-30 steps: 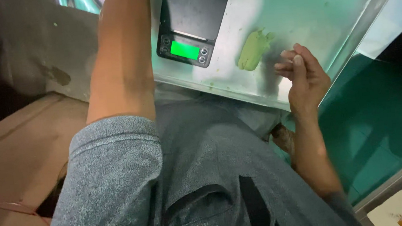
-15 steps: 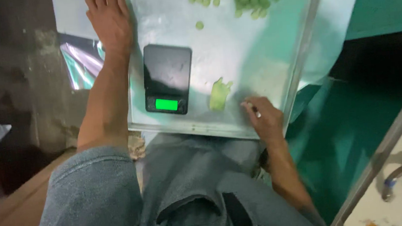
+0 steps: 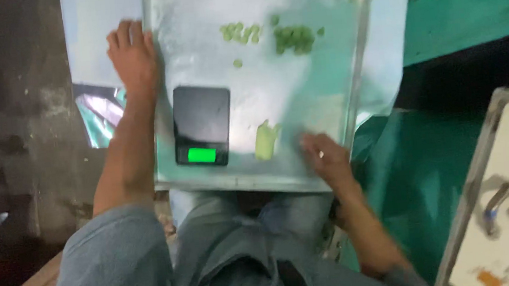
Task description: Portioning green dough by weight and rolling it into small balls on a metal tray
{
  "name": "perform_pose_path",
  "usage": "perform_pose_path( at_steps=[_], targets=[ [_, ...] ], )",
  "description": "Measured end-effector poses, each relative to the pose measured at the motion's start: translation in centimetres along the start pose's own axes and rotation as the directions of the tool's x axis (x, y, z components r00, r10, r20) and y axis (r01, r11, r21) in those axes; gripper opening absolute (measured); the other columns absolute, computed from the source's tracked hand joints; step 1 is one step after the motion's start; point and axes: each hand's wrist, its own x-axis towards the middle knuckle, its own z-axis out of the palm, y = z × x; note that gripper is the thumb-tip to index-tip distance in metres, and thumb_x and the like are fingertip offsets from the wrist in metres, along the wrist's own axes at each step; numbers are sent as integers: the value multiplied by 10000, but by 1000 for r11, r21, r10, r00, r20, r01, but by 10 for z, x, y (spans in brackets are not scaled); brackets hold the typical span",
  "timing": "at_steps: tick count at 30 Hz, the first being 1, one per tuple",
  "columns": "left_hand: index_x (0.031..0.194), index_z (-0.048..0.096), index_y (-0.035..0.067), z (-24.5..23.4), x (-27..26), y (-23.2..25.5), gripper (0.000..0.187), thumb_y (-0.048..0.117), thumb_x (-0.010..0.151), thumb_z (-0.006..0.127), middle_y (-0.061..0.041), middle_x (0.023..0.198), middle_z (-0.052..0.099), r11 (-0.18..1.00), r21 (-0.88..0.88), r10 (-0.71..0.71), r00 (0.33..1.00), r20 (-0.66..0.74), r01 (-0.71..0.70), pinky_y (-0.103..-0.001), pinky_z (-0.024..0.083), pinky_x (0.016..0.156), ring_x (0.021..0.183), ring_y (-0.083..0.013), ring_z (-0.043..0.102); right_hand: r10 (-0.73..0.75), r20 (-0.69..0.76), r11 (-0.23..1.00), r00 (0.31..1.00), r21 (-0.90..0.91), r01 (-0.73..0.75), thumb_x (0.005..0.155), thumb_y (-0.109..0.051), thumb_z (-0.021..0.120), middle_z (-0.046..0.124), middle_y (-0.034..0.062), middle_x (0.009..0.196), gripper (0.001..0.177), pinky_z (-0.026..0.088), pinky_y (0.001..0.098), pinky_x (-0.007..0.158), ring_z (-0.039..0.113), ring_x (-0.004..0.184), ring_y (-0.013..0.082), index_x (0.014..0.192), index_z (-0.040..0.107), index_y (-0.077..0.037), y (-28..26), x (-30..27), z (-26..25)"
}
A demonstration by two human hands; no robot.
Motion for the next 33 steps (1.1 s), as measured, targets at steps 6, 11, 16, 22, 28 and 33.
perform_pose_path(
  at_steps=[6, 11, 16, 22, 28, 33],
  targets=[
    [932, 752, 58, 23, 1, -15, 322, 318, 1058, 611, -200, 1028, 690, 999, -25, 37, 998, -47, -38, -577, 443, 661, 943, -433, 576, -98, 96, 992, 991, 88, 90, 1055, -58, 628, 630, 122, 900, 262, 556, 310, 668, 688, 686, 205, 1300, 676, 21, -54, 8, -1],
    [1116, 682, 44, -19, -1, 0, 387, 429, 1078, 662, -171, 1160, 625, 993, 57, 113, 987, -117, -107, -504, 428, 739, 991, -391, 544, 214, 95, 966, 972, 128, -225, 1014, -228, 687, 680, 45, 644, 180, 518, 286, 679, 652, 671, 115, 1013, 742, -56, -87, 5, 11],
    [1153, 690, 54, -64, -25, 61, 307, 327, 1021, 738, -173, 1183, 601, 990, -54, 112, 964, -242, -129, -514, 441, 852, 1020, -404, 543, 350, -66, 920, 934, 213, -329, 1077, -328, 557, 624, -35, 641, 328, 478, 245, 681, 553, 638, 57, 841, 680, -137, -66, -4, 37],
    [1522, 439, 47, -133, -159, 166, 464, 144, 1097, 598, -178, 1508, 543, 710, -675, 123, 979, -163, -201, -512, 408, 1092, 1255, -394, 567, 621, -311, 579, 720, 801, -153, 790, 1, 818, 689, 82, 718, 183, 634, 326, 641, 662, 625, 186, 969, 776, 11, -55, -28, 84],
    [1211, 735, 119, -125, -280, 195, 276, 155, 938, 724, -103, 1148, 642, 626, -753, 198, 976, -95, -200, -395, 553, 878, 1015, -300, 663, 605, -280, 733, 746, 561, -384, 958, -186, 798, 741, 124, 737, 131, 587, 339, 527, 736, 641, 203, 1016, 791, -69, -66, -82, 104],
    [976, 763, 192, -119, -279, 189, 244, 394, 1014, 632, -35, 833, 638, 701, -712, 375, 869, 322, -38, -447, 563, 623, 780, -301, 666, 652, -276, 699, 706, 579, -420, 950, -207, 792, 751, 109, 757, 143, 578, 317, 528, 727, 618, 181, 1045, 810, -101, -60, -81, 106]
  ],
)
